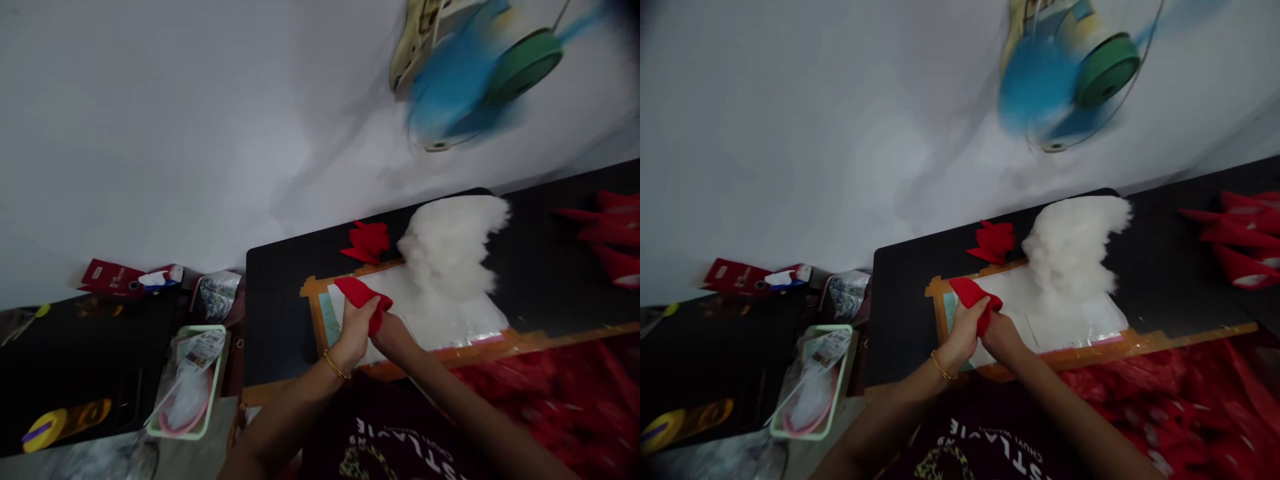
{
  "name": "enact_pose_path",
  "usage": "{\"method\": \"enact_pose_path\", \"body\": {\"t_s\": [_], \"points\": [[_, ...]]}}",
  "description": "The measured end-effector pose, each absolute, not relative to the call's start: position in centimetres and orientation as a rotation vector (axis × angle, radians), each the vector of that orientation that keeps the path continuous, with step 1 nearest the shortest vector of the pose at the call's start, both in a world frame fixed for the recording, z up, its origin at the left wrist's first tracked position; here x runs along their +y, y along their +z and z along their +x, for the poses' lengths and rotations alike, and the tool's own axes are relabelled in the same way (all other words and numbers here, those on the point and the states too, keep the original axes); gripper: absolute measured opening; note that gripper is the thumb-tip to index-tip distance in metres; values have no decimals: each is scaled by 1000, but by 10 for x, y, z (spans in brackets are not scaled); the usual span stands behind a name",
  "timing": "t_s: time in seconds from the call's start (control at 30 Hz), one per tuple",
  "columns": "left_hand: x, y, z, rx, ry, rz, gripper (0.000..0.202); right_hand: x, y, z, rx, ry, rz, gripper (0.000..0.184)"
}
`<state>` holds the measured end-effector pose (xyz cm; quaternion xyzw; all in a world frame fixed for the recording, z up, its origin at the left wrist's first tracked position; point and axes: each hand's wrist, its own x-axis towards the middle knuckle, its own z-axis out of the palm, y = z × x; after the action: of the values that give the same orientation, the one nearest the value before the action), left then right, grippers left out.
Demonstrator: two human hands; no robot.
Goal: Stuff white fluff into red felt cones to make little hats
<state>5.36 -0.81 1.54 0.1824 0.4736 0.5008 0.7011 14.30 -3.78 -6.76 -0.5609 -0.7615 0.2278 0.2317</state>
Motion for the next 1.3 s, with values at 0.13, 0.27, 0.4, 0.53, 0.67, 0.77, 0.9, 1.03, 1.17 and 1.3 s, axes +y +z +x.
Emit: {"method": "enact_pose_path", "body": {"t_s": [0.13, 0.27, 0.4, 0.53, 0.67, 0.77, 0.9, 1.03, 1.17, 1.3], "points": [[-2, 4, 46, 1021, 1115, 199, 41, -39, -59, 146, -2199, 581, -1573, 39], [5, 2, 36, 1042, 1137, 121, 49, -57, -46, 156, -2000, 329, -1478, 39], [3, 12, 37, 939, 1145, 281, 64, -65, -51, 159, -1940, 190, -1425, 39], [3, 21, 39, 894, 1132, 277, 58, -56, -48, 159, -2006, 310, -1433, 43], [10, 26, 33, 816, 1077, 242, 49, -50, -28, 160, -1821, 525, -1377, 40], [17, 24, 26, 926, 1086, 397, 45, -49, -16, 156, -1697, 580, -1383, 36], [28, 17, 20, 1106, 1212, 454, 44, -44, -14, 143, -1674, 430, -1414, 21], [36, 23, 21, 1051, 1261, 388, 61, -41, -20, 132, -1680, 349, -1373, 18], [30, 37, 27, 1064, 1194, 379, 63, -46, -33, 128, -1892, 399, -1310, 24], [13, 40, 36, 1105, 1181, 531, 68, -46, -48, 126, -1979, 492, -1432, 28]]}}
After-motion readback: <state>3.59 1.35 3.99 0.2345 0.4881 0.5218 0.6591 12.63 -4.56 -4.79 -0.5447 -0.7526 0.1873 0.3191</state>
